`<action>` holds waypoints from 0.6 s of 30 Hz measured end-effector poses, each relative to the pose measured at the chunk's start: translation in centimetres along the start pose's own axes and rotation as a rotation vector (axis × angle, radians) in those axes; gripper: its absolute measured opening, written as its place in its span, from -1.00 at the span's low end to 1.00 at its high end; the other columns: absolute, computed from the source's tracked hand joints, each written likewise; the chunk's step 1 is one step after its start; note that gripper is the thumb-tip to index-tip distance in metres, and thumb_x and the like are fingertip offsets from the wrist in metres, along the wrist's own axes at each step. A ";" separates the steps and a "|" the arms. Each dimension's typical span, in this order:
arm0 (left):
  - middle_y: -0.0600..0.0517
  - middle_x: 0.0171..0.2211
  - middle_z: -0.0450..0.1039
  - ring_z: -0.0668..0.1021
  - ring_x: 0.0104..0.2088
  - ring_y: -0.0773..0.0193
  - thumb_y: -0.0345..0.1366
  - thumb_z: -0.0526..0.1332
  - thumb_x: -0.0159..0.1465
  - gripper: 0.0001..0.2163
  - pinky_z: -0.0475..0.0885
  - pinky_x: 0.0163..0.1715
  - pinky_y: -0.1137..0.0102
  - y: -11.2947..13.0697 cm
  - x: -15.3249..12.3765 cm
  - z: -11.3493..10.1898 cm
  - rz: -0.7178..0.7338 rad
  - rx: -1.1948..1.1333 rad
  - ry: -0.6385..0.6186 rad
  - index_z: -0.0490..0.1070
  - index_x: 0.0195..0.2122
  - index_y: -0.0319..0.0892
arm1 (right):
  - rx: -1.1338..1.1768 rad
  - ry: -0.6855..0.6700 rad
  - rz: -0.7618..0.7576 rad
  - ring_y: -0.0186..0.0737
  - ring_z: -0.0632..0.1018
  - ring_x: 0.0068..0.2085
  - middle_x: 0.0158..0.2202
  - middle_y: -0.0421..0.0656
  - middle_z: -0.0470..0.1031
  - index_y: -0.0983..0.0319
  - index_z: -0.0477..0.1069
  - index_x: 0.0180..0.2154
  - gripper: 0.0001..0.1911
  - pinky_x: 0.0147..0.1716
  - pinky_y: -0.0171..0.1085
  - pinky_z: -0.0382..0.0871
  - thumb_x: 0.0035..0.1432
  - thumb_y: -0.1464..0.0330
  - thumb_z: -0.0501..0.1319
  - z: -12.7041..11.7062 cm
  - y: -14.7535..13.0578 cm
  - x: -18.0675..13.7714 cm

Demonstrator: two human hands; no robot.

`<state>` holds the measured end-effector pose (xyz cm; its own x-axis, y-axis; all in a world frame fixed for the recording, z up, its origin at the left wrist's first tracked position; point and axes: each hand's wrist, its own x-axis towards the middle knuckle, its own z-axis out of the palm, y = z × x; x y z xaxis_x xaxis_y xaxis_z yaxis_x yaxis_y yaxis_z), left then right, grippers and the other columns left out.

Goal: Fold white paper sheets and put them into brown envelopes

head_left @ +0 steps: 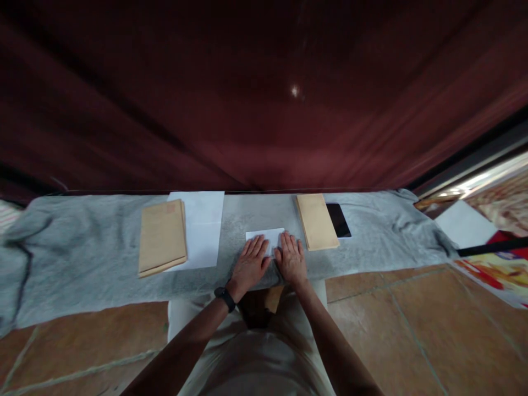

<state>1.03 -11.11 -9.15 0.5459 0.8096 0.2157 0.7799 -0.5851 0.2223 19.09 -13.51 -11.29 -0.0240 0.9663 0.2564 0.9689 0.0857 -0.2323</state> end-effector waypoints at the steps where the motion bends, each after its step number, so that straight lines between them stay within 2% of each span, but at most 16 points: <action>1: -0.16 0.40 0.18 0.18 0.43 0.07 -0.17 0.02 0.45 -0.51 0.09 0.42 0.06 0.0 0.0 0.0 0.002 0.004 -0.005 0.22 0.35 -0.25 | 0.004 0.003 0.001 0.04 0.20 0.41 0.41 0.04 0.18 0.35 0.10 0.40 -0.40 0.38 0.09 -0.03 0.46 0.22 -0.02 0.0 0.0 0.0; 8: -0.18 0.41 0.15 0.17 0.43 0.06 -0.22 -0.05 0.47 -0.52 0.09 0.41 0.05 0.1 0.2 0.2 0.012 0.004 -0.007 0.22 0.35 -0.28 | 0.085 0.042 -0.015 0.01 0.20 0.42 0.38 0.07 0.23 0.33 0.16 0.38 -0.45 0.38 0.13 0.00 0.46 0.29 -0.05 -0.1 -0.9 0.8; 13: -0.27 0.37 0.22 0.20 0.42 0.09 -0.31 -0.04 0.43 -0.49 0.09 0.42 0.09 -0.4 0.2 0.3 0.057 -0.008 -0.042 0.18 0.37 -0.39 | 0.182 -0.056 -0.112 -0.12 0.26 0.39 0.37 -0.02 0.27 0.28 0.22 0.36 -0.47 0.38 -0.02 0.06 0.50 0.26 -0.12 0.5 -3.1 1.9; 18: -0.22 0.39 0.19 0.18 0.43 0.09 -0.29 -0.04 0.43 -0.49 0.08 0.42 0.05 -1.2 -0.7 0.2 0.016 0.006 -0.016 0.16 0.39 -0.32 | 0.128 -0.076 -0.097 -0.08 0.24 0.40 0.40 -0.06 0.22 0.24 0.23 0.36 -0.47 0.39 -0.01 0.02 0.50 0.21 -0.09 0.8 -3.6 1.7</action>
<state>-0.23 -10.94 -9.80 0.5632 0.8008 0.2036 0.7729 -0.5977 0.2132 15.31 -12.02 -10.78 -0.1396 0.9670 0.2131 0.9217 0.2055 -0.3290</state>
